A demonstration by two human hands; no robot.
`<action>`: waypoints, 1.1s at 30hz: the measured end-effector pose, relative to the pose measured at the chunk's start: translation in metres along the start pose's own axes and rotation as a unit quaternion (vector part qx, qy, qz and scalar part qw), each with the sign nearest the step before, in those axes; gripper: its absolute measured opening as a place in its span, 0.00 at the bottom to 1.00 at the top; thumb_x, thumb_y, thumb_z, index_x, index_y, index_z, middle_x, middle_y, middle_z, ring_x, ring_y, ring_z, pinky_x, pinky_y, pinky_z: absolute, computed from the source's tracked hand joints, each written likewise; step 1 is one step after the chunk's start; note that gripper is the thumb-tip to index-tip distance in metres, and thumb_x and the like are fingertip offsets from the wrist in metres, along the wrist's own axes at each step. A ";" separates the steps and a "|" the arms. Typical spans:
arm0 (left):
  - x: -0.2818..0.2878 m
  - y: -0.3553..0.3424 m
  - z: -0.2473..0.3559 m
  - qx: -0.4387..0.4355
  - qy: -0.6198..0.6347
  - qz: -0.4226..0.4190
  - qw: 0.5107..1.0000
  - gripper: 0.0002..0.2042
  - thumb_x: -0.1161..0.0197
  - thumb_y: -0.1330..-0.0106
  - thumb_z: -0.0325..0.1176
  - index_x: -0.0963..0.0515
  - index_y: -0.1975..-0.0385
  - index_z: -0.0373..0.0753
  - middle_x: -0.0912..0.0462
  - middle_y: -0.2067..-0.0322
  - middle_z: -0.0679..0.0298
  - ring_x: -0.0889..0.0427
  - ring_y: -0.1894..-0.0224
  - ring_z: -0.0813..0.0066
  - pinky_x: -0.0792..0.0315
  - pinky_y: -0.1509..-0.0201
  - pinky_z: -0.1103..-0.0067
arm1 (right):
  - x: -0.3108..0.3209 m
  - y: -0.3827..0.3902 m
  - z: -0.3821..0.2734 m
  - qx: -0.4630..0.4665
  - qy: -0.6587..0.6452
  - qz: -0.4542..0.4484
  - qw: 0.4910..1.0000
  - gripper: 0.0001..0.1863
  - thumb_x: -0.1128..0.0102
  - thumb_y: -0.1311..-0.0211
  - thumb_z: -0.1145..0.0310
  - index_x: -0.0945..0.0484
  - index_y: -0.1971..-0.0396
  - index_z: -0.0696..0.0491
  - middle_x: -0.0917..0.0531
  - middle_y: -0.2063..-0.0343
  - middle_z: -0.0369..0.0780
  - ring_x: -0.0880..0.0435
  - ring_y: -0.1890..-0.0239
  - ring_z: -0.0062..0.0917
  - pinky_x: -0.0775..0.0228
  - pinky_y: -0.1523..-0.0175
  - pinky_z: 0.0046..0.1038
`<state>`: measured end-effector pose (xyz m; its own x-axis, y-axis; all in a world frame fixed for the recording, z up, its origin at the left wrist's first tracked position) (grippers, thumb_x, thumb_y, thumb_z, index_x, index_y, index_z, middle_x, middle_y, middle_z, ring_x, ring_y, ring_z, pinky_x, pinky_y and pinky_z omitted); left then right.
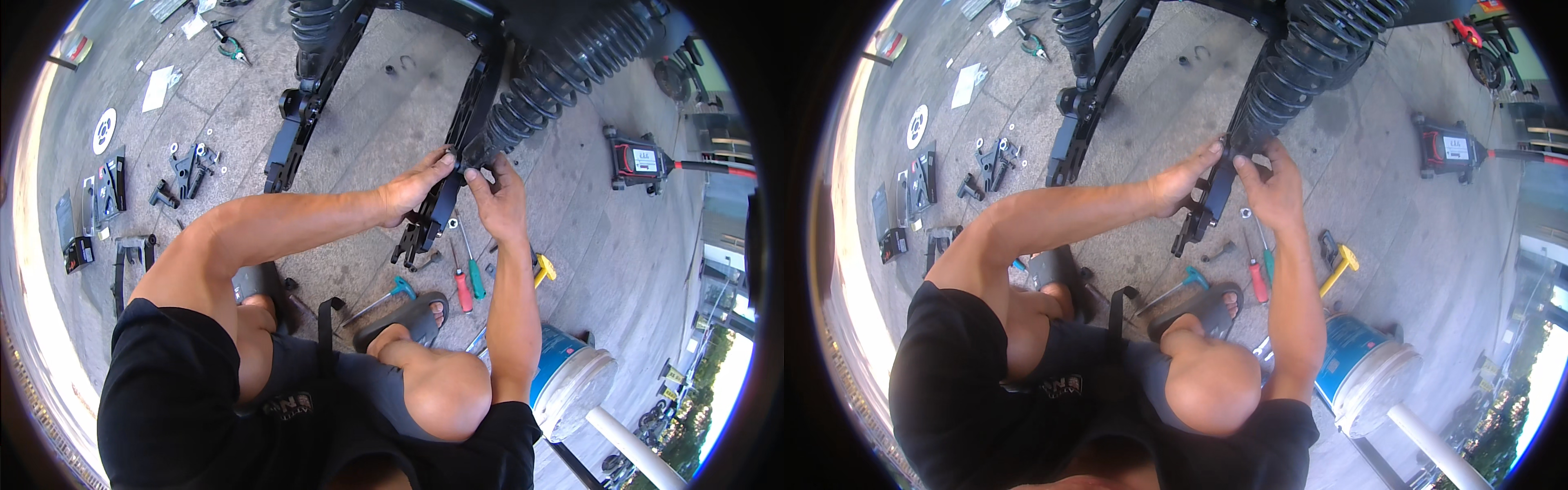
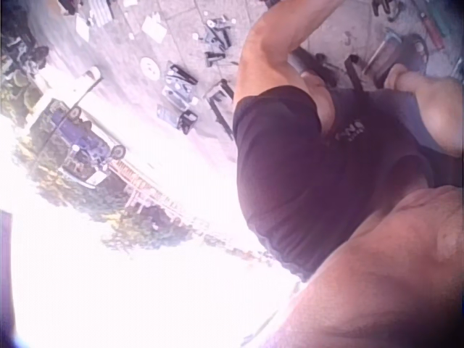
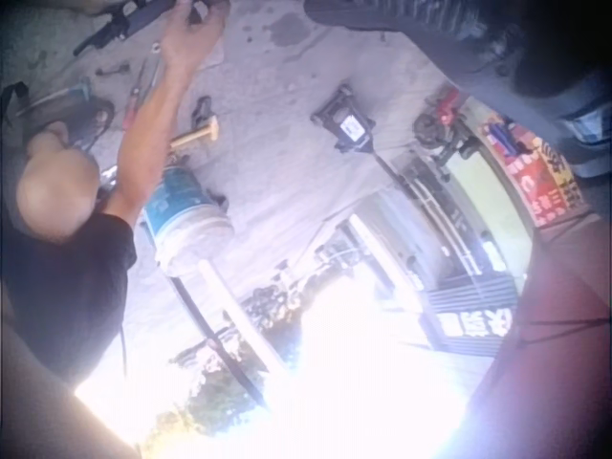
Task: The person installs black metal suspension brackets onto a vehicle's rear suspension assembly. They align the brackets with the coil springs and shock absorbers, insert bolts, and tighten them by hand. The person also attaches smaller metal components to the brackets.
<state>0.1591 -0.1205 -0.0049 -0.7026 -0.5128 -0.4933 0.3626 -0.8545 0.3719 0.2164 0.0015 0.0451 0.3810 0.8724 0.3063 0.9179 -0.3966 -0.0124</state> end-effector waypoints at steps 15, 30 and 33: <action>0.002 -0.013 -0.020 0.029 -0.059 0.040 0.997 0.39 0.55 0.36 0.69 0.51 0.30 0.56 0.44 0.35 0.62 0.37 0.42 0.57 0.34 0.46 0.54 | 0.017 -0.016 0.005 0.051 0.182 0.020 0.982 0.19 0.40 0.38 0.61 0.24 0.53 0.59 0.18 0.61 0.44 0.19 0.56 0.31 0.25 0.55 0.29; 0.017 -0.032 -0.044 0.016 -0.089 0.085 0.992 0.43 0.29 0.43 0.39 0.51 0.32 0.38 0.24 0.50 0.57 0.25 0.48 0.69 0.31 0.42 0.75 | 0.076 0.080 0.111 -0.119 0.167 0.013 0.979 0.13 0.37 0.42 0.68 0.22 0.62 0.61 0.17 0.72 0.40 0.21 0.68 0.21 0.30 0.62 0.25; 0.023 -0.031 -0.056 0.050 -0.088 0.157 0.982 0.42 0.28 0.45 0.34 0.47 0.33 0.36 0.24 0.49 0.56 0.26 0.46 0.69 0.32 0.40 0.74 | 0.065 0.088 0.131 -0.161 0.214 -0.031 0.963 0.14 0.36 0.45 0.66 0.22 0.64 0.61 0.19 0.75 0.42 0.23 0.70 0.22 0.31 0.64 0.28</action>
<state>0.1657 -0.1105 -0.0714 -0.6647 -0.7194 -0.2015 0.5221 -0.6402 0.5636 0.3362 0.0609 -0.0609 0.1832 0.7270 0.6617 0.8290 -0.4761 0.2934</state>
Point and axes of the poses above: each hand's wrist, its own y-axis away from the middle knuckle, its own x-axis out of the back of the hand, z = x × y, the point moved 6 cm from there along -y, towards the middle knuckle
